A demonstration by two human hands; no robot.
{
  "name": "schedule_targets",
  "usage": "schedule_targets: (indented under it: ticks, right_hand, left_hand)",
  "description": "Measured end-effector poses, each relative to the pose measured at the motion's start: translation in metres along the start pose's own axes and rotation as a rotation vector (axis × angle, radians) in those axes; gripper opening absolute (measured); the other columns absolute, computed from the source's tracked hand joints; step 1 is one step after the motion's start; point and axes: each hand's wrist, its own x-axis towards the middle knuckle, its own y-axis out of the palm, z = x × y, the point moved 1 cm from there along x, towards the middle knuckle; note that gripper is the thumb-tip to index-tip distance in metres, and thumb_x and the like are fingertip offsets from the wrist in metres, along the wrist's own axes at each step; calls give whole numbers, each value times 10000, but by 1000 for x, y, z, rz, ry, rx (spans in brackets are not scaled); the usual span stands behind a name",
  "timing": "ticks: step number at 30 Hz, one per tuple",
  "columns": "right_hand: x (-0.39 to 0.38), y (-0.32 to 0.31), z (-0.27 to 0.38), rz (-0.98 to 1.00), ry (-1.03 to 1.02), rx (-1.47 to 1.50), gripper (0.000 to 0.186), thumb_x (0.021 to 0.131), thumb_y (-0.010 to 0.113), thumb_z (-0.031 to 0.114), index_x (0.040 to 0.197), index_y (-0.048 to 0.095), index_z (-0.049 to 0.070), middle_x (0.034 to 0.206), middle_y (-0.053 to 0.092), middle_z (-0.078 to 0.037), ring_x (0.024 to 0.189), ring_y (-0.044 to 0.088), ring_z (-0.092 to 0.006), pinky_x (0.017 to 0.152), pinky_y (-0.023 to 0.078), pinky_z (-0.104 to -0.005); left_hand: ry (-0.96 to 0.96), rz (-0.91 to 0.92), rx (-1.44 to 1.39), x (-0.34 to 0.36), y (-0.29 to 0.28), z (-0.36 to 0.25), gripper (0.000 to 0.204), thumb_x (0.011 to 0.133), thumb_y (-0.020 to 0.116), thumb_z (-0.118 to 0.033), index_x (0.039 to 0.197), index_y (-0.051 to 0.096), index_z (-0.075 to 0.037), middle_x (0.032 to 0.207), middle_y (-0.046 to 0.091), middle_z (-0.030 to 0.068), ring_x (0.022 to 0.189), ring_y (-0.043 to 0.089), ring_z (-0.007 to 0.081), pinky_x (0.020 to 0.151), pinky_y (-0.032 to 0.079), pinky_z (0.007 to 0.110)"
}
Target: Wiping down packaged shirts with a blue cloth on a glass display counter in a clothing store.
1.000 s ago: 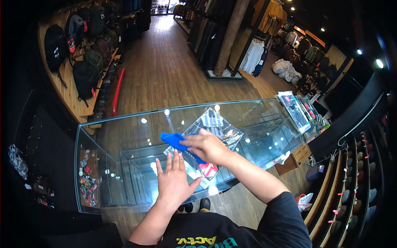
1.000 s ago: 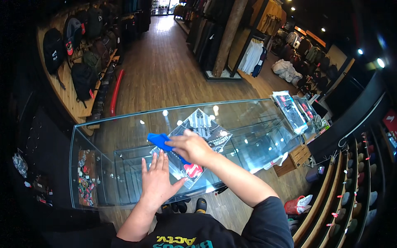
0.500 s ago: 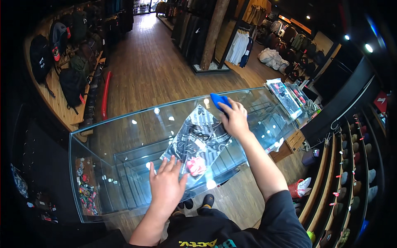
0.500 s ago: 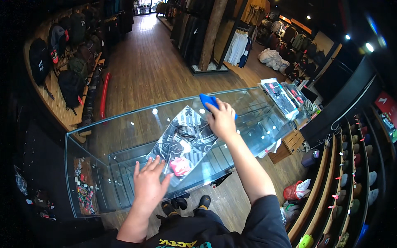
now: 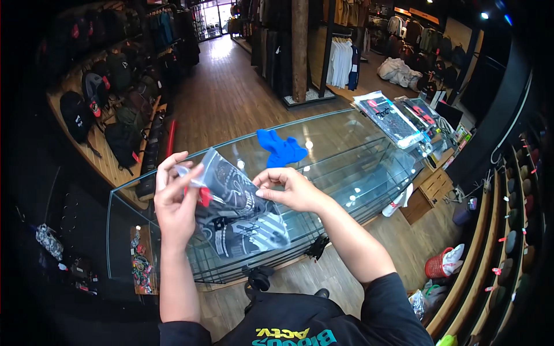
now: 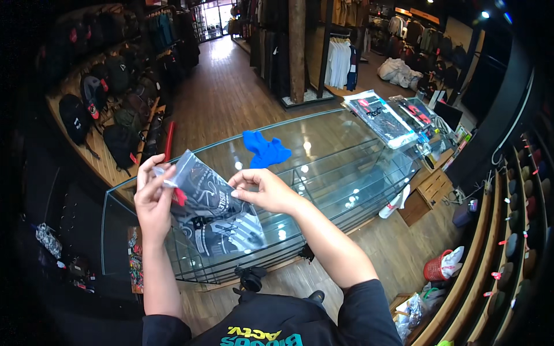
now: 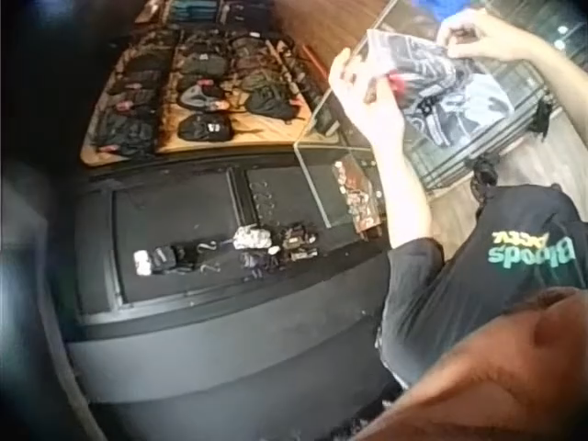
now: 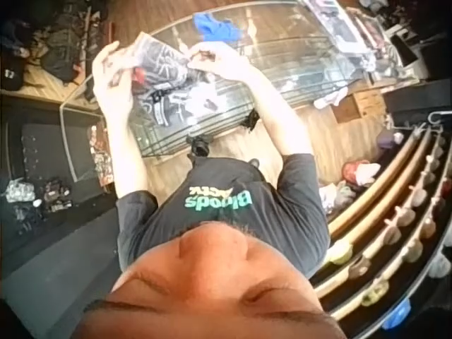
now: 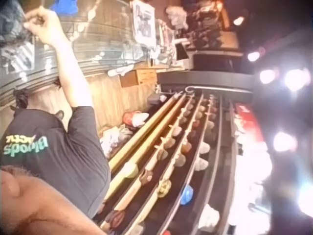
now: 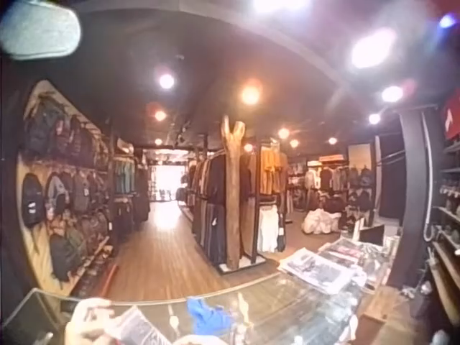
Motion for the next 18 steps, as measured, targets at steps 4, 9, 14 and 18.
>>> schedule_targets:
  ticks: [4,9,14,18]
  right_hand:
    - [-59,-31,-18,-117,-19,346,163,1130,725,49,1292,723,25,1105,725,45,996,659,-20,926,551,-223]
    - [-145,-99,-50,-484,18,418,137,1169,663,79,1305,668,63,1143,728,47,1067,662,-37,991,529,-243]
    - [-228,-177,-50,-634,47,534,160,1181,639,71,1339,643,42,1057,813,-20,885,741,-58,804,594,-240]
    - [-279,-231,-34,-744,97,400,189,1176,626,54,1363,618,27,1058,816,-51,886,750,-85,810,602,-254]
  left_hand:
    - [-10,-129,-129,3,70,14,451,1044,772,68,1490,742,5,1496,640,118,1376,653,205,1186,525,337]
    - [-249,-118,-446,-17,193,8,819,1050,809,-32,1750,385,-49,1603,587,189,1459,614,257,1245,502,410]
    - [-837,304,-586,-54,275,34,1092,996,746,55,1862,133,-203,1486,695,165,1260,750,245,972,640,404]
    - [-765,482,-679,-43,339,16,1060,950,780,138,1830,252,-127,1420,734,163,1203,787,225,1050,650,390]
